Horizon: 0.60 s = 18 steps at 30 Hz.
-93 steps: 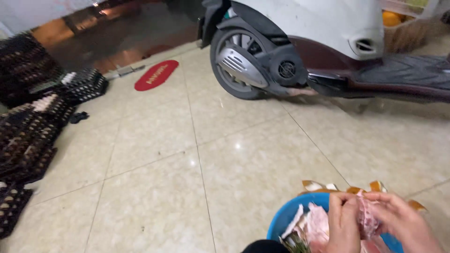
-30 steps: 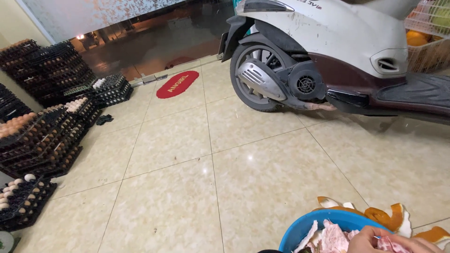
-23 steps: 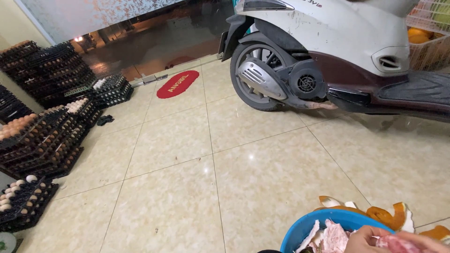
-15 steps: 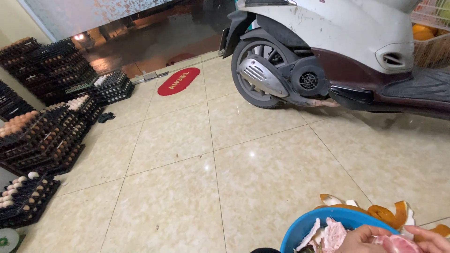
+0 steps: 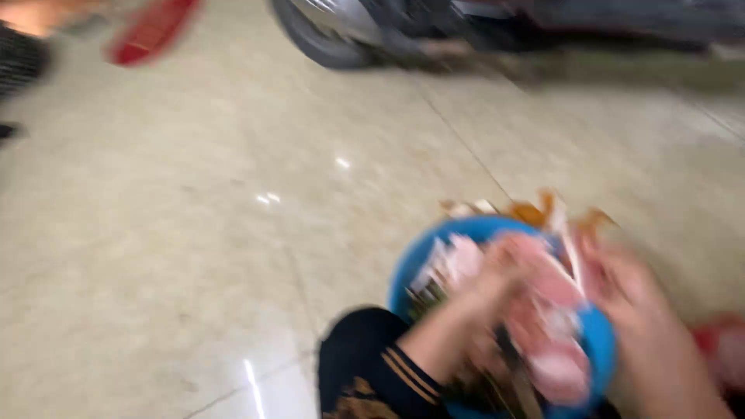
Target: Peeling and segmenting pomelo fruit using a knife and hands to remove the pith and skin before placing them in a bag.
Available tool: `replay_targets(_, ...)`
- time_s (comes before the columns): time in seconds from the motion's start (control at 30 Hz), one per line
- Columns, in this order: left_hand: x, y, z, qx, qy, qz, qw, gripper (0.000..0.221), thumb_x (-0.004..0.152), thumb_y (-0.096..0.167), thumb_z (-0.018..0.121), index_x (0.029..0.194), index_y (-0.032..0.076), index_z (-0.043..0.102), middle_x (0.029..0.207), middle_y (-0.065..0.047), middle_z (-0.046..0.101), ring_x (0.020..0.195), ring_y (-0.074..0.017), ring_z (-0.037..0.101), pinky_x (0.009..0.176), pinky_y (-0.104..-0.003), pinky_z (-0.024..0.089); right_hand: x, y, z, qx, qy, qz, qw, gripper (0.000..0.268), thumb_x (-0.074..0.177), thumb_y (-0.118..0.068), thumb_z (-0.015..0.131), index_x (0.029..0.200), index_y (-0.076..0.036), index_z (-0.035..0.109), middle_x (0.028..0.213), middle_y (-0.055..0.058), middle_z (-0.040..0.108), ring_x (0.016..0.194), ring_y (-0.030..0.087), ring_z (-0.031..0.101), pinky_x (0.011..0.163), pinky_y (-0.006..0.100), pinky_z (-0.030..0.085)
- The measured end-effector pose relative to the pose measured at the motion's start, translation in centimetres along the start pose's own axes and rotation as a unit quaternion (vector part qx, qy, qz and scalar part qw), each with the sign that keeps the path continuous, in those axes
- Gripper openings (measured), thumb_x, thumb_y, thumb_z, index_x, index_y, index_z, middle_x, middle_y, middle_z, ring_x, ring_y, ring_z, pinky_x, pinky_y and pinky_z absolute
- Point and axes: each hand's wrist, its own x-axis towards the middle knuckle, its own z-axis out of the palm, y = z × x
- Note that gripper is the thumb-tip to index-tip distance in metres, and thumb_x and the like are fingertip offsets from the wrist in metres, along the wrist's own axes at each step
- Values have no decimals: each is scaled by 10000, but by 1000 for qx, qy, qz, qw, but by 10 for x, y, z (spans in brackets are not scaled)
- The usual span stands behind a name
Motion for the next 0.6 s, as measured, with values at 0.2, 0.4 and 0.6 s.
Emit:
replay_targets(0.2,-2,37,8,-34,128,83,988,224,938,129,718,1129,180,613,866,25,570,702,-97,668,497,-151,538,-10,23,-5,-277,106,-207,932,201,894,-42,652,1073,-119,700,1067,28,709,926,94,636,786,218,508)
replay_targets(0.4,10,33,-13,-64,156,83,982,306,944,166,730,1227,195,617,961,-23,669,849,-161,712,690,-309,638,44,130,-36,-535,145,-112,825,421,789,-296,852,1201,-307,765,1121,14,777,1087,233,715,930,347,566)
replay_targets(0.6,22,23,-28,-97,167,83,978,299,909,151,790,1104,135,564,905,-84,697,789,-215,741,640,-425,665,-32,67,-43,-675,141,-32,724,556,795,-604,809,1234,-275,719,1188,90,758,1174,327,683,981,446,531)
